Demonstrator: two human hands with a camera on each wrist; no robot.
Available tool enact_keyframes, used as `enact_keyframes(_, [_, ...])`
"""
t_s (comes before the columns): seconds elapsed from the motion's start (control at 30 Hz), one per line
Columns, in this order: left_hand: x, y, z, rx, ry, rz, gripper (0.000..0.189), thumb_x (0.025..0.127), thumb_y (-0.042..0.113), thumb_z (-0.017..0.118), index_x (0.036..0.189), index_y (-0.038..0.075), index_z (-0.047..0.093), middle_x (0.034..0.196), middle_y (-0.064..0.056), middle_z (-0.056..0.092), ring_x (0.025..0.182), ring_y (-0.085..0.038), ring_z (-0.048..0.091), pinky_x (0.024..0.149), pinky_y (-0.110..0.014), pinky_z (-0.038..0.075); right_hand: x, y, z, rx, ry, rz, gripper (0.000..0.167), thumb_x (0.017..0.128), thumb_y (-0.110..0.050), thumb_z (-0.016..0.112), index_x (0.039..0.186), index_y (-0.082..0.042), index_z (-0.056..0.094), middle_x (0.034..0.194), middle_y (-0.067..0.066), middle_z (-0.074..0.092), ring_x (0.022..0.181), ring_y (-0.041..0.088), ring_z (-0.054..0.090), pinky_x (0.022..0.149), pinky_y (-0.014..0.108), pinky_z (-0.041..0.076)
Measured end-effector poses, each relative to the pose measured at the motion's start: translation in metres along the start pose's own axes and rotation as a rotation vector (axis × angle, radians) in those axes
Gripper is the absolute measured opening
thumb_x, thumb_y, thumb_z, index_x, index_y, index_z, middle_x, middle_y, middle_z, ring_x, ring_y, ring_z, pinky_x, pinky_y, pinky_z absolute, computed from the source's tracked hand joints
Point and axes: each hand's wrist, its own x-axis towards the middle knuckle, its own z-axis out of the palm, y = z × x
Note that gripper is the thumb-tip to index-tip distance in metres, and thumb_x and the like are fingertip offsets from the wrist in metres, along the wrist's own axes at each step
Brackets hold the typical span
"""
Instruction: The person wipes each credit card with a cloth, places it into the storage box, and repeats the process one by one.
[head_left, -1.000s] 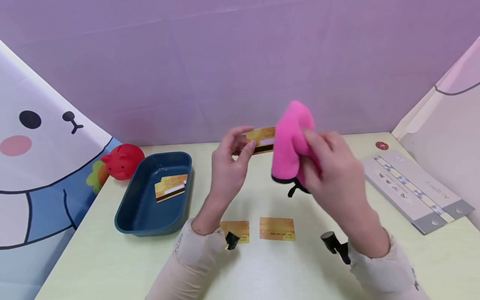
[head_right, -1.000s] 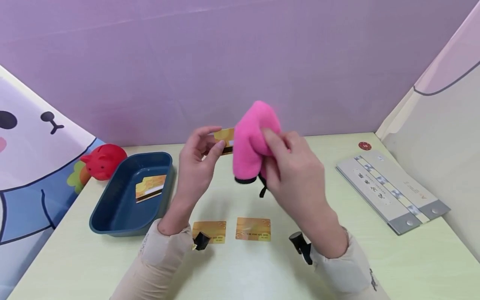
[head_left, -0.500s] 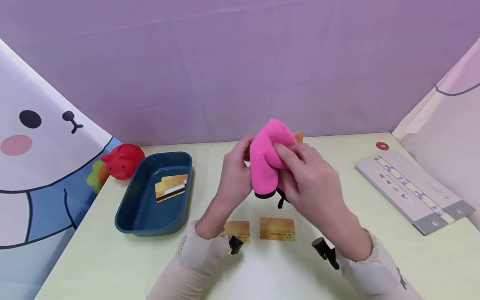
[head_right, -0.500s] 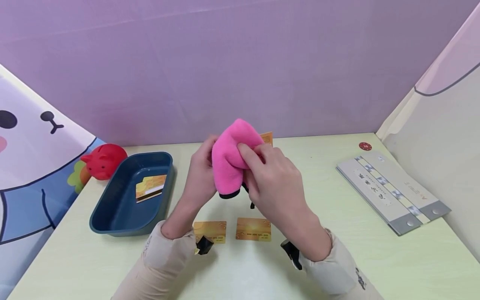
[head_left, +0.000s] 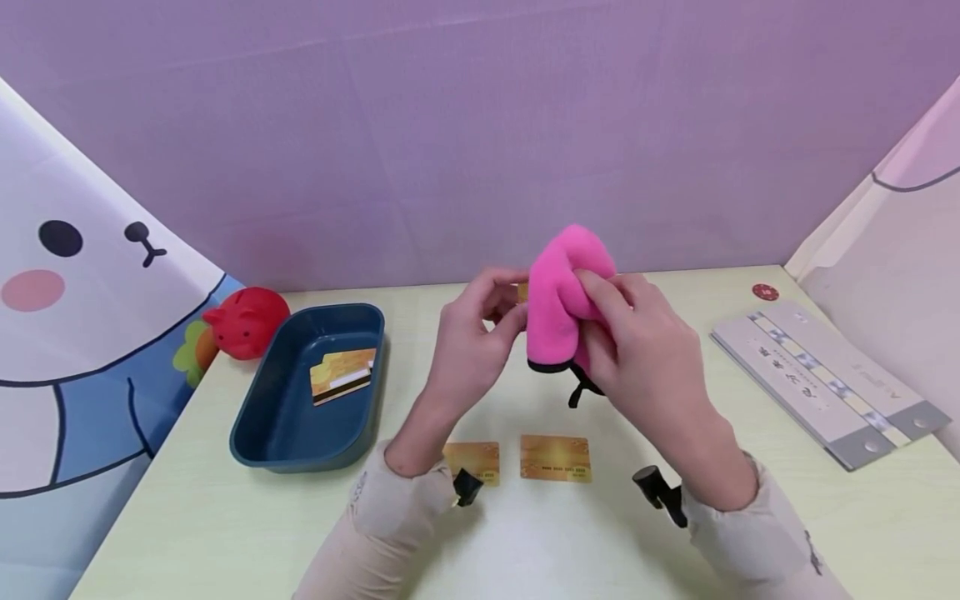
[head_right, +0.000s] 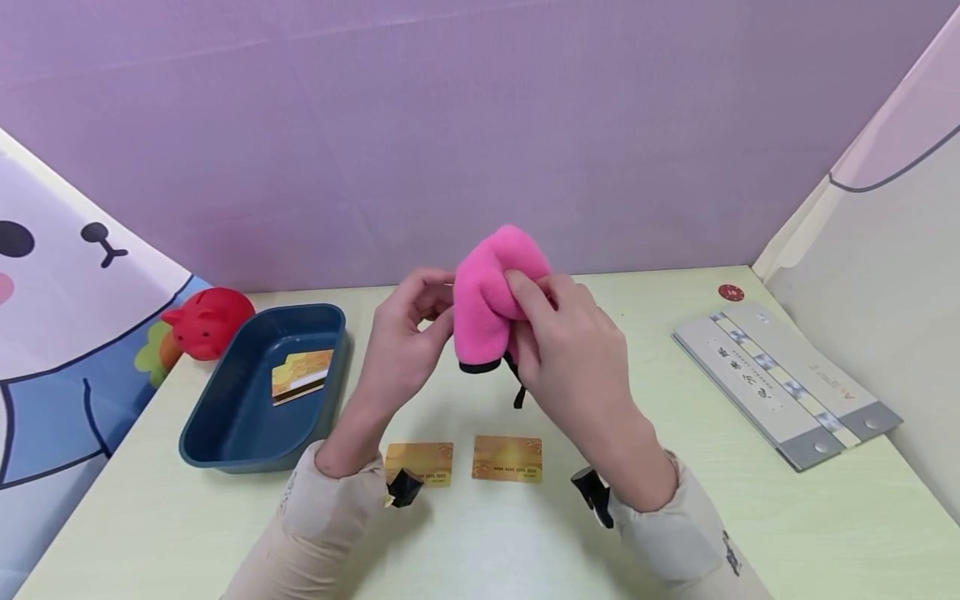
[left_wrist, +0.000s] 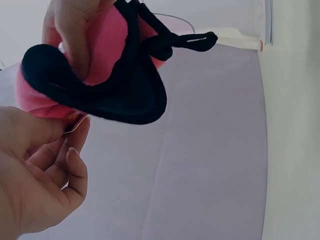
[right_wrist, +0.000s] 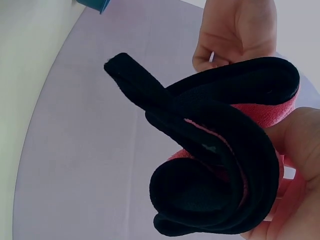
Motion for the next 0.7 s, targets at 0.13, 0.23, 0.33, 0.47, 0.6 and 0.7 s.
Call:
enact_keyframes(0.13, [0.001, 0.002, -0.002, 0.01, -0.004, -0.016, 0.025, 0.095, 0.004, 0.066, 0.12, 0.005, 0.063, 0.083, -0.011, 0.07, 0.071, -0.018, 0.065, 0.065, -0.026, 0.05, 0.001, 0.005, -0.002, -0.003, -0.007, 0.035, 0.035, 0.09, -0.009, 0.068, 0.124, -0.006, 0.067, 0.1, 0.02, 0.063, 0.087, 0.034, 0.06, 0.061, 0.052, 0.056])
enact_keyframes(0.23, [0.001, 0.003, -0.004, 0.043, 0.0, -0.02, 0.025, 0.095, 0.006, 0.066, 0.12, 0.007, 0.064, 0.082, -0.009, 0.068, 0.068, -0.015, 0.059, 0.065, -0.028, 0.048, 0.001, 0.008, -0.003, -0.002, 0.009, 0.046, 0.034, 0.089, -0.008, 0.066, 0.123, -0.006, 0.067, 0.097, 0.019, 0.062, 0.083, 0.033, 0.059, 0.057, 0.051, 0.054])
enact_keyframes(0.33, [0.001, 0.003, -0.006, 0.057, -0.003, -0.025, 0.025, 0.095, 0.006, 0.066, 0.121, 0.008, 0.063, 0.081, -0.008, 0.067, 0.068, -0.014, 0.056, 0.066, -0.028, 0.048, 0.001, 0.011, -0.004, -0.004, 0.015, 0.051, 0.033, 0.09, -0.006, 0.064, 0.123, -0.006, 0.067, 0.095, 0.018, 0.061, 0.08, 0.032, 0.057, 0.053, 0.051, 0.052])
enact_keyframes(0.47, [0.001, 0.003, -0.007, 0.06, -0.009, -0.04, 0.026, 0.096, 0.008, 0.066, 0.121, 0.008, 0.064, 0.08, -0.008, 0.067, 0.067, -0.015, 0.054, 0.066, -0.028, 0.048, 0.002, 0.014, -0.006, -0.009, 0.007, 0.071, 0.033, 0.09, -0.006, 0.063, 0.123, -0.006, 0.067, 0.094, 0.017, 0.06, 0.079, 0.031, 0.056, 0.053, 0.051, 0.051])
enact_keyframes(0.6, [0.001, 0.005, -0.009, 0.066, -0.011, -0.058, 0.026, 0.096, 0.008, 0.066, 0.122, 0.009, 0.064, 0.08, -0.008, 0.066, 0.068, -0.015, 0.054, 0.067, -0.03, 0.048, 0.003, 0.017, -0.007, -0.014, 0.001, 0.103, 0.033, 0.091, -0.006, 0.062, 0.123, -0.006, 0.067, 0.095, 0.017, 0.06, 0.08, 0.031, 0.057, 0.053, 0.052, 0.05])
enact_keyframes(0.7, [0.001, 0.006, -0.011, 0.066, -0.01, -0.063, 0.026, 0.096, 0.008, 0.066, 0.122, 0.01, 0.064, 0.079, -0.007, 0.066, 0.068, -0.015, 0.054, 0.067, -0.029, 0.048, 0.003, 0.019, -0.008, -0.016, -0.002, 0.126, 0.034, 0.091, -0.006, 0.061, 0.124, -0.006, 0.066, 0.096, 0.017, 0.061, 0.083, 0.032, 0.059, 0.054, 0.054, 0.05])
